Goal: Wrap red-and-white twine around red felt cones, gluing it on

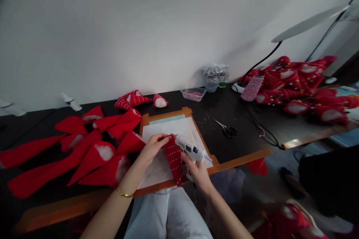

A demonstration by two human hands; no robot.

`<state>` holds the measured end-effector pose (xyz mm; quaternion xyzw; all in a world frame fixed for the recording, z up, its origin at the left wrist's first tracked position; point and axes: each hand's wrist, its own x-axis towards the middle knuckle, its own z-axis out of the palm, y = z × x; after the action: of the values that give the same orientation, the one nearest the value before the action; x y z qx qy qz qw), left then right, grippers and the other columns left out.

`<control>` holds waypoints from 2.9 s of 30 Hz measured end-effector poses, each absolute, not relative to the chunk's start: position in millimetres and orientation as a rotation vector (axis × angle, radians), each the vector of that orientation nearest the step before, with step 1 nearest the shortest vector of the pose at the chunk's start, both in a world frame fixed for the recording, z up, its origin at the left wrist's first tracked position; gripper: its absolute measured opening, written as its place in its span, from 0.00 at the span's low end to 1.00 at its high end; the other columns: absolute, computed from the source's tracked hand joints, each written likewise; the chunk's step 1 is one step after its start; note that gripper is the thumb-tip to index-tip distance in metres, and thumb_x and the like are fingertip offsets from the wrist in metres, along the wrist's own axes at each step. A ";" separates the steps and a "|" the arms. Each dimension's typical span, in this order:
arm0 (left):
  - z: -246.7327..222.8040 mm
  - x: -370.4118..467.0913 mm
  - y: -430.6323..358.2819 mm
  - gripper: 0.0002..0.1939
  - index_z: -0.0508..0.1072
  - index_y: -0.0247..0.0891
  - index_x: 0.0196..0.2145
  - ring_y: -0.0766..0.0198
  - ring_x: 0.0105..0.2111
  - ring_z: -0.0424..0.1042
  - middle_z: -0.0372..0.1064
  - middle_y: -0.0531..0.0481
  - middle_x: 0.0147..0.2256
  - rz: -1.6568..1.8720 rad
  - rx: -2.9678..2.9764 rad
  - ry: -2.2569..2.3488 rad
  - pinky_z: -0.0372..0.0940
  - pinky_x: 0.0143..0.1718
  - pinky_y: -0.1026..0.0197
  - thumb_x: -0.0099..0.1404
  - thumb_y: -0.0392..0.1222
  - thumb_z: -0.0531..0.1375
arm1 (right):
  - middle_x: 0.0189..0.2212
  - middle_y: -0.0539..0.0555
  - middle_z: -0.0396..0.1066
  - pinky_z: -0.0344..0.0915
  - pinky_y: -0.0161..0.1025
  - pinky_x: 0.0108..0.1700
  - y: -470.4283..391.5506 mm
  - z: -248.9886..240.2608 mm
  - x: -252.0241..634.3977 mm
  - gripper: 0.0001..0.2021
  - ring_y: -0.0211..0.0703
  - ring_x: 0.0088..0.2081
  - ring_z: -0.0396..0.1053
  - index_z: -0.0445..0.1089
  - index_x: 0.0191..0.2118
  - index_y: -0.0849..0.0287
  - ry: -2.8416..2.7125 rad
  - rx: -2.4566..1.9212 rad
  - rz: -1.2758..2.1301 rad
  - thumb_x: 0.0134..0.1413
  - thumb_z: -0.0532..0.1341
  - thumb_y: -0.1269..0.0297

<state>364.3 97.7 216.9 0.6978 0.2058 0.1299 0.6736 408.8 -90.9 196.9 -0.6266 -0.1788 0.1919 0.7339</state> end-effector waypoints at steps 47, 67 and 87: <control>228.4 375.8 52.6 0.23 0.52 0.41 0.53 0.59 0.32 0.71 0.69 0.49 0.36 0.451 1.893 0.359 0.64 0.35 0.58 0.67 0.54 0.55 | 0.30 0.55 0.75 0.70 0.44 0.45 -110.3 181.6 400.3 0.17 0.46 0.36 0.73 0.74 0.32 0.59 -0.262 -1.156 0.265 0.51 0.67 0.47; 233.7 370.3 49.1 0.09 0.62 0.41 0.37 0.64 0.29 0.68 0.68 0.54 0.30 0.659 1.711 0.394 0.63 0.33 0.62 0.67 0.49 0.56 | 0.33 0.56 0.76 0.68 0.46 0.50 -98.8 175.9 395.9 0.16 0.47 0.39 0.74 0.75 0.35 0.59 -0.272 -1.187 0.341 0.50 0.68 0.50; 231.4 372.9 53.0 0.09 0.65 0.39 0.33 0.64 0.32 0.66 0.66 0.53 0.31 0.756 1.716 0.363 0.61 0.36 0.64 0.68 0.47 0.54 | 0.32 0.54 0.75 0.67 0.40 0.48 -98.6 181.4 394.1 0.18 0.44 0.38 0.72 0.75 0.34 0.59 -0.311 -1.234 0.370 0.48 0.69 0.48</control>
<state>372.9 53.0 231.4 0.7333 0.1553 0.3230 0.5778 394.1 -98.6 181.4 -0.5728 -0.1442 0.1717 0.7884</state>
